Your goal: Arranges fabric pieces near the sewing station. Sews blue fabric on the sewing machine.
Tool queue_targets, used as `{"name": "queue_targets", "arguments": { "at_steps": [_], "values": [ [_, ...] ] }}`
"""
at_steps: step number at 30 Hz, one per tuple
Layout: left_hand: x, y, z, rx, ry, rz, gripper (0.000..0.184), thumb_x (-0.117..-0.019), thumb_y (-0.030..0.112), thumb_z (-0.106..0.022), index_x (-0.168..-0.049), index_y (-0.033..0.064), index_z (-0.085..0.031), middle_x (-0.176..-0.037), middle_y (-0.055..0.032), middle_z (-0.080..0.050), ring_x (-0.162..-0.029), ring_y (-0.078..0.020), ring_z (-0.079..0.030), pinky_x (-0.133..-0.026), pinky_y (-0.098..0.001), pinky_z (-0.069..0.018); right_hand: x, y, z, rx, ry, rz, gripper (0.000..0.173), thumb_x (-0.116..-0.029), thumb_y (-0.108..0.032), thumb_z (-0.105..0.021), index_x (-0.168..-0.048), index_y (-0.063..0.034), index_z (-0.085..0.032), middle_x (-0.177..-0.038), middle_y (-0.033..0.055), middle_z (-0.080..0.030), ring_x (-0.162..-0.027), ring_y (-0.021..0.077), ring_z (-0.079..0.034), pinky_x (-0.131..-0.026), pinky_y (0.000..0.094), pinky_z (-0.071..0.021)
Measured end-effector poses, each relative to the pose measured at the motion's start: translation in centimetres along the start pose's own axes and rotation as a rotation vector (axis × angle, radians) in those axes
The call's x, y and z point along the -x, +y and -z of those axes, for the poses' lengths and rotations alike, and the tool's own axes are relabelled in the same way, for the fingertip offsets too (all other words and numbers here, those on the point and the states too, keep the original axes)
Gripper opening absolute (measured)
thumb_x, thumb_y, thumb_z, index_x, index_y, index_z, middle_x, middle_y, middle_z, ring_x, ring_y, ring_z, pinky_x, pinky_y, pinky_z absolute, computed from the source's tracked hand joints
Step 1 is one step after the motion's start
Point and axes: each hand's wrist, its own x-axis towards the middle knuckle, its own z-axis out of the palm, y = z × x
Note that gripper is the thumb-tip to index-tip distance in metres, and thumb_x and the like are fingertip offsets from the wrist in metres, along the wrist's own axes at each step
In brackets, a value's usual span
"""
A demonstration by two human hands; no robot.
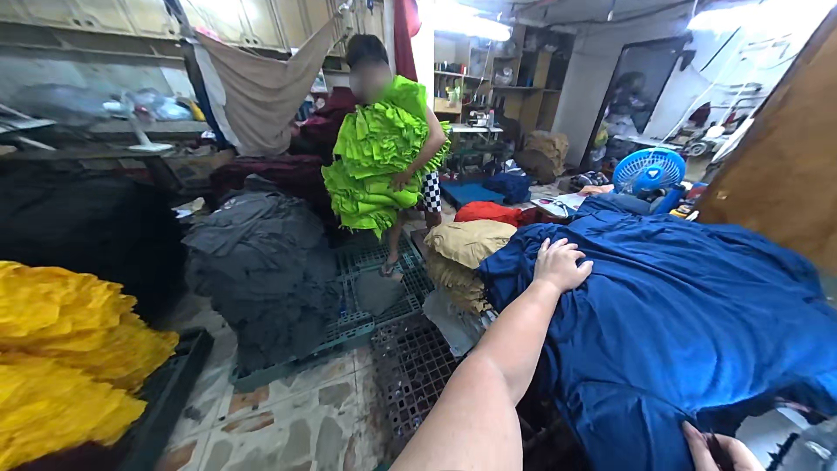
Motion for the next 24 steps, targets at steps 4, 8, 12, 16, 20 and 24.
{"name": "queue_targets", "arguments": {
  "at_steps": [4,8,12,16,20,24],
  "values": [
    [-0.16,0.00,-0.03,-0.011,-0.024,0.020,0.043,-0.1066,0.043,-0.044,-0.132,0.0192,-0.070,-0.150,0.0025,-0.057,-0.151,-0.0163,-0.037,-0.129,-0.0458,-0.0124,-0.02,0.18,-0.07,-0.014,0.012,0.011,0.035,-0.1008,-0.026,-0.063,-0.095,0.0084,-0.068,-0.084,0.0213,-0.067,-0.078,0.0246,-0.065,-0.075,0.0409,-0.0510],
    [0.01,0.26,-0.07,-0.007,-0.001,0.017,0.040,-0.1061,0.043,-0.048,-0.129,0.0203,-0.072,-0.147,0.0025,-0.060,-0.150,-0.0163,-0.038,-0.129,-0.0459,-0.0109,-0.05,0.63,0.01,-0.010,0.003,0.013,0.036,-0.1008,-0.028,-0.063,-0.096,0.0080,-0.067,-0.083,0.0196,-0.066,-0.077,0.0235,-0.063,-0.075,0.0413,-0.0507],
    [0.00,0.02,-0.40,-0.036,0.045,-0.007,0.038,-0.1048,0.043,-0.051,-0.125,0.0210,-0.074,-0.145,0.0028,-0.061,-0.148,-0.0180,-0.041,-0.129,-0.0472,-0.0145,-0.06,0.15,0.11,0.008,0.007,0.022,0.037,-0.1010,-0.028,-0.063,-0.095,0.0080,-0.066,-0.081,0.0196,-0.065,-0.076,0.0236,-0.062,-0.073,0.0420,-0.0494],
    [-0.29,-0.28,-0.71,-0.042,0.057,-0.024,0.038,-0.1045,0.042,-0.051,-0.126,0.0207,-0.074,-0.144,0.0033,-0.062,-0.148,-0.0168,-0.041,-0.129,-0.0466,-0.0136,-0.20,0.25,-0.05,0.005,0.017,0.029,0.035,-0.1010,-0.024,-0.063,-0.097,0.0101,-0.067,-0.083,0.0210,-0.066,-0.076,0.0237,-0.063,-0.074,0.0413,-0.0506],
    [-0.21,-0.37,-0.65,-0.033,0.069,-0.025,0.037,-0.1045,0.041,-0.051,-0.124,0.0204,-0.075,-0.143,0.0037,-0.063,-0.148,-0.0167,-0.041,-0.129,-0.0461,-0.0140,-0.24,0.28,-0.13,0.000,0.021,0.024,0.034,-0.1003,-0.024,-0.064,-0.097,0.0099,-0.068,-0.083,0.0212,-0.067,-0.076,0.0243,-0.063,-0.074,0.0420,-0.0509],
    [-0.14,-0.24,-0.52,-0.037,0.063,-0.020,0.037,-0.1043,0.043,-0.051,-0.124,0.0209,-0.075,-0.144,0.0035,-0.063,-0.148,-0.0173,-0.041,-0.129,-0.0469,-0.0140,-0.16,-0.02,0.03,-0.002,0.008,0.010,0.037,-0.1010,-0.027,-0.063,-0.096,0.0091,-0.067,-0.082,0.0215,-0.066,-0.076,0.0255,-0.063,-0.074,0.0444,-0.0497]
  ]
}}
